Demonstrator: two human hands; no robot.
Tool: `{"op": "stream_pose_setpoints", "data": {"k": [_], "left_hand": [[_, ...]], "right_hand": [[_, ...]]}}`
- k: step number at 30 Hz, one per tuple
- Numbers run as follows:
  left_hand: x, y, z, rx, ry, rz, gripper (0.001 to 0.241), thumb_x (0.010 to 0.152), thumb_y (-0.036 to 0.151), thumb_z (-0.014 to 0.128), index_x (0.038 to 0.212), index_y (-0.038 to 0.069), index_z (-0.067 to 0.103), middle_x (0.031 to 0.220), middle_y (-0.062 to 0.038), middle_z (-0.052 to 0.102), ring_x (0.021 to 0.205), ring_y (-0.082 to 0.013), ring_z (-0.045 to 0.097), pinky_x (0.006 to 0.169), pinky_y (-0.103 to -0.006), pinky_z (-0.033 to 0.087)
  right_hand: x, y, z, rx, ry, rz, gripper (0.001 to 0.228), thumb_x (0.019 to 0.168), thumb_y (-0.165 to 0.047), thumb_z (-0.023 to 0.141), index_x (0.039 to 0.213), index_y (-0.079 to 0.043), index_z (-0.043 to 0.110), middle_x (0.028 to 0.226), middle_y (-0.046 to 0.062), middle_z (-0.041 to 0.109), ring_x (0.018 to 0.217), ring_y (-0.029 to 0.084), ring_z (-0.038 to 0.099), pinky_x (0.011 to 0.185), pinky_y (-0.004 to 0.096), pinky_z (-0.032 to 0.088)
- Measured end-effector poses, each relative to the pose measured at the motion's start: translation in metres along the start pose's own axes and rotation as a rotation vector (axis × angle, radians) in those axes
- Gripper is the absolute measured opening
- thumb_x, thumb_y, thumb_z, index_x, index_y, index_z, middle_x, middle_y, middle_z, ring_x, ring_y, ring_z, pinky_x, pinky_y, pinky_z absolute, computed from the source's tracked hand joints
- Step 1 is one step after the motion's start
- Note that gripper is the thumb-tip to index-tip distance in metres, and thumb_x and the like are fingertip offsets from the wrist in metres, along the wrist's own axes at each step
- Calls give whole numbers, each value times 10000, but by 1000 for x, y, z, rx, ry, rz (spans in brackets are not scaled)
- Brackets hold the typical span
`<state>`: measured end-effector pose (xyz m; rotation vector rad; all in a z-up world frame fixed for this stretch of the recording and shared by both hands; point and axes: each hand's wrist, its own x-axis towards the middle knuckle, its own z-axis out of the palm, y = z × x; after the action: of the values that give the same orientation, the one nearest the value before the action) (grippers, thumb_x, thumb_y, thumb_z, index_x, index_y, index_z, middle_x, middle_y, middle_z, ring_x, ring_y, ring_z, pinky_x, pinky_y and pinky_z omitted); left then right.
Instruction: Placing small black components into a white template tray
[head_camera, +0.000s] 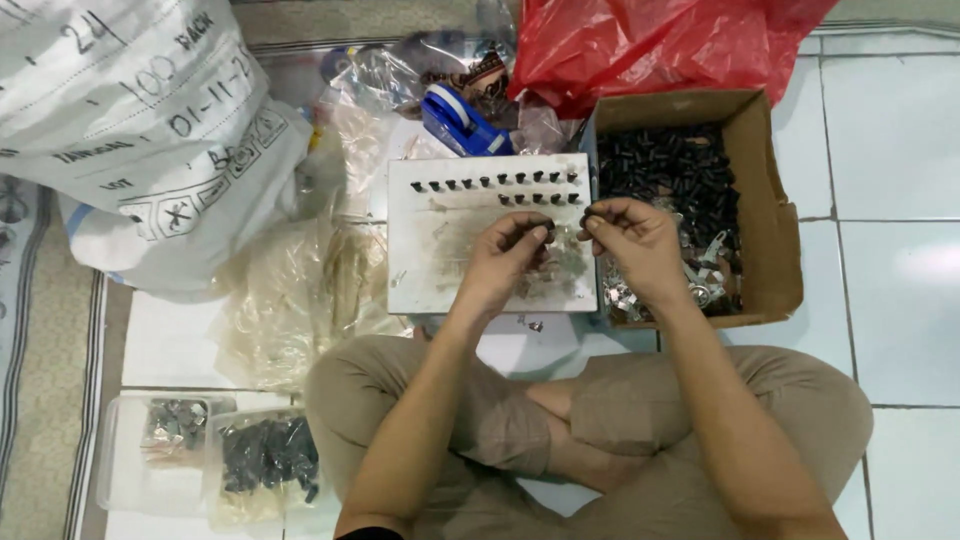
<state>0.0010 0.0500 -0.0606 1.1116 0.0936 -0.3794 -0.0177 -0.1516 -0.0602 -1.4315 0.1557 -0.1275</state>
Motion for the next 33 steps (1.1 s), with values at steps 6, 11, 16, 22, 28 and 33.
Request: {"op": "stream_pose_setpoints", "data": {"k": [6, 11, 16, 22, 28, 33], "left_hand": [[-1, 3, 11, -46, 9, 37, 224, 945, 69, 742, 1152, -13, 729, 917, -162, 729, 757, -192, 725, 651, -316, 676], [3, -8, 5, 2, 12, 76, 253, 914, 83, 788, 1149, 2, 740, 913, -140, 739, 764, -162, 716, 659, -305, 667], [-1, -4, 9, 3, 23, 101, 245, 897, 71, 801, 1125, 0, 746, 902, -143, 744, 770, -175, 731, 679, -295, 662], [-5, 0, 13, -16, 81, 124, 198, 921, 54, 780, 1097, -32, 752, 894, -198, 744, 768, -206, 733, 671, -325, 669], [-8, 1, 18, 23, 90, 211, 183, 908, 28, 780, 1082, -28, 762, 888, -167, 754, 789, -176, 732, 700, -301, 668], [-9, 7, 18, 107, 100, 289, 158, 913, 22, 777, 1068, -7, 773, 893, -165, 764, 787, -178, 739, 698, -310, 669]], "right_hand": [[-8, -17, 21, -67, -23, -115, 218, 939, 59, 738, 1148, 72, 677, 879, 126, 687, 784, 143, 700, 655, 218, 588], [-10, -19, 27, -130, -33, -160, 174, 947, 60, 735, 1117, 70, 699, 879, 117, 688, 808, 126, 678, 687, 233, 588], [-13, -35, 35, -217, -38, -232, 119, 965, 56, 721, 1084, 49, 714, 853, 101, 671, 792, 118, 633, 686, 254, 563], [-19, -52, 43, -418, 1, -393, 88, 945, 77, 746, 1020, 31, 749, 832, 167, 697, 730, 210, 679, 614, 315, 543], [-22, -36, 43, -248, 58, -252, 112, 930, 97, 701, 1030, 52, 724, 825, 111, 682, 766, 122, 641, 684, 284, 573], [-22, -51, 45, -431, -2, -379, 106, 909, 112, 741, 976, 31, 760, 783, 169, 704, 705, 228, 702, 608, 332, 553]]}}
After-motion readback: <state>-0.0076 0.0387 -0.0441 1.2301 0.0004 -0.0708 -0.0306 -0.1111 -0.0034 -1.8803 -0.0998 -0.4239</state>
